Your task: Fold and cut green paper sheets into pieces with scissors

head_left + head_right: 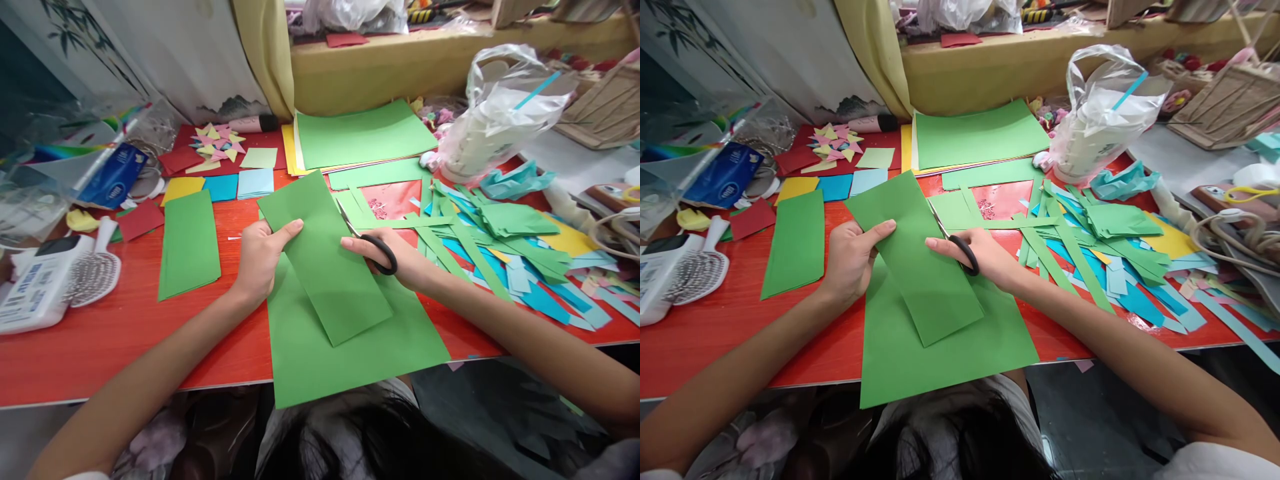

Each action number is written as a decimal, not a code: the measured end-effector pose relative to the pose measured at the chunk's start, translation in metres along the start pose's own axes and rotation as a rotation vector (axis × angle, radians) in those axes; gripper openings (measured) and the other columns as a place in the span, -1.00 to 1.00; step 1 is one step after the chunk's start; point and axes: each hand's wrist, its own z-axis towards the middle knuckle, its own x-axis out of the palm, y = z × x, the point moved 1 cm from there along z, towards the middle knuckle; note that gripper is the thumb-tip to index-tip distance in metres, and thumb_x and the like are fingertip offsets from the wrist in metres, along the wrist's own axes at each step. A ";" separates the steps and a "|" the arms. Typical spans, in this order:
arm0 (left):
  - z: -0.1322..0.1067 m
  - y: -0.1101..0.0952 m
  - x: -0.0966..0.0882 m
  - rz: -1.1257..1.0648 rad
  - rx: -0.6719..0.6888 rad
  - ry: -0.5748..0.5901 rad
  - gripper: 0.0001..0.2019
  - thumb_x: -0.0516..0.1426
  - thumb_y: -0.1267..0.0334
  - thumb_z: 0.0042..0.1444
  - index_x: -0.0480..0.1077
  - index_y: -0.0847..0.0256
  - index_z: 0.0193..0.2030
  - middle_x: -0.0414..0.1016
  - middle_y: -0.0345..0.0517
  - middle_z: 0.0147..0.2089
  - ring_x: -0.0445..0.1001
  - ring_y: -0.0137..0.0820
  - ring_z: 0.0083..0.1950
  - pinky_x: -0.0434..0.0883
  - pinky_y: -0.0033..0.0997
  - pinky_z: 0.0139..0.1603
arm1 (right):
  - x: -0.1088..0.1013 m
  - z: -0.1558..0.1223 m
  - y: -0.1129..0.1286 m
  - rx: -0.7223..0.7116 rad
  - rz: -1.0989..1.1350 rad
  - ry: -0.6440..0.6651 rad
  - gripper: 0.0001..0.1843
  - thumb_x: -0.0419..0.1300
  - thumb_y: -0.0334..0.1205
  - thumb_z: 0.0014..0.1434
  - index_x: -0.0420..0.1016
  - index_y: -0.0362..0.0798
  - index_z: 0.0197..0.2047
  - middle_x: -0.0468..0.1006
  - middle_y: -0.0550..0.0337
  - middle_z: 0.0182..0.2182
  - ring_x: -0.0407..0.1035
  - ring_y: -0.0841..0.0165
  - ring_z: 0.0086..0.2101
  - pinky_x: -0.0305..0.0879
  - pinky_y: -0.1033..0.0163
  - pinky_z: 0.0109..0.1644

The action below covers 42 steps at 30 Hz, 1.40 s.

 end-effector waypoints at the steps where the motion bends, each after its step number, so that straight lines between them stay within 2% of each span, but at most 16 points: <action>1: 0.000 0.000 0.000 -0.004 0.002 0.000 -0.80 0.32 0.26 -0.20 0.38 0.25 -0.55 0.50 -0.18 -0.45 0.48 -0.38 -0.42 0.47 -0.37 -0.41 | 0.000 0.000 0.000 -0.005 -0.003 0.006 -0.46 0.16 0.26 -0.04 0.18 -0.06 -0.63 0.18 0.36 -0.71 0.06 0.52 -0.65 -0.08 0.32 -0.54; 9: 0.003 0.001 -0.003 -0.010 0.012 -0.011 -0.75 0.32 0.26 -0.19 0.30 0.24 -0.61 0.49 -0.19 -0.47 0.47 -0.40 -0.42 0.45 -0.38 -0.41 | 0.000 -0.001 0.004 -0.001 -0.052 0.048 -0.46 0.13 0.26 0.00 0.20 -0.06 -0.62 0.21 0.34 -0.72 0.11 0.50 -0.65 -0.03 0.31 -0.52; 17: 0.001 -0.003 0.000 -0.005 0.006 0.020 -0.83 0.31 0.25 -0.18 0.45 0.26 -0.48 0.54 -0.12 -0.39 0.52 -0.30 -0.34 0.49 -0.30 -0.34 | -0.002 -0.001 0.006 0.002 -0.112 0.045 -0.42 0.09 0.31 0.01 0.11 -0.04 -0.65 0.15 0.33 -0.71 0.05 0.50 -0.63 -0.10 0.30 -0.53; 26: -0.001 -0.005 0.000 0.005 0.032 0.060 -0.86 0.28 0.24 -0.12 0.51 0.23 -0.40 0.53 -0.16 -0.43 0.49 -0.38 -0.40 0.51 -0.37 -0.34 | -0.002 -0.002 0.009 -0.005 -0.127 0.062 -0.43 0.09 0.30 0.01 0.12 -0.04 -0.63 0.15 0.32 -0.68 0.05 0.49 -0.61 -0.11 0.29 -0.53; 33: -0.001 -0.004 0.000 -0.026 0.008 0.067 -0.83 0.28 0.24 -0.12 0.51 0.26 -0.37 0.55 -0.12 -0.39 0.51 -0.35 -0.39 0.51 -0.34 -0.35 | -0.001 -0.002 0.006 -0.010 -0.089 0.056 -0.46 0.13 0.25 0.02 0.16 -0.06 -0.61 0.18 0.33 -0.67 0.09 0.49 -0.60 -0.07 0.32 -0.52; 37: 0.000 -0.004 0.001 -0.018 0.012 0.057 -0.82 0.29 0.24 -0.12 0.51 0.28 -0.36 0.54 -0.14 -0.42 0.52 -0.36 -0.40 0.51 -0.36 -0.36 | -0.001 -0.003 0.006 0.002 -0.072 0.042 -0.46 0.16 0.22 0.01 0.12 -0.06 -0.61 0.12 0.35 -0.66 0.04 0.52 -0.61 -0.11 0.34 -0.55; 42: -0.002 -0.006 0.001 -0.046 0.027 0.083 -0.84 0.27 0.27 -0.09 0.51 0.29 -0.35 0.57 -0.12 -0.36 0.53 -0.34 -0.35 0.52 -0.35 -0.33 | 0.000 -0.004 0.005 0.007 -0.041 0.022 -0.48 0.19 0.19 0.00 0.13 -0.07 -0.59 0.09 0.36 -0.65 0.01 0.54 -0.61 -0.15 0.36 -0.57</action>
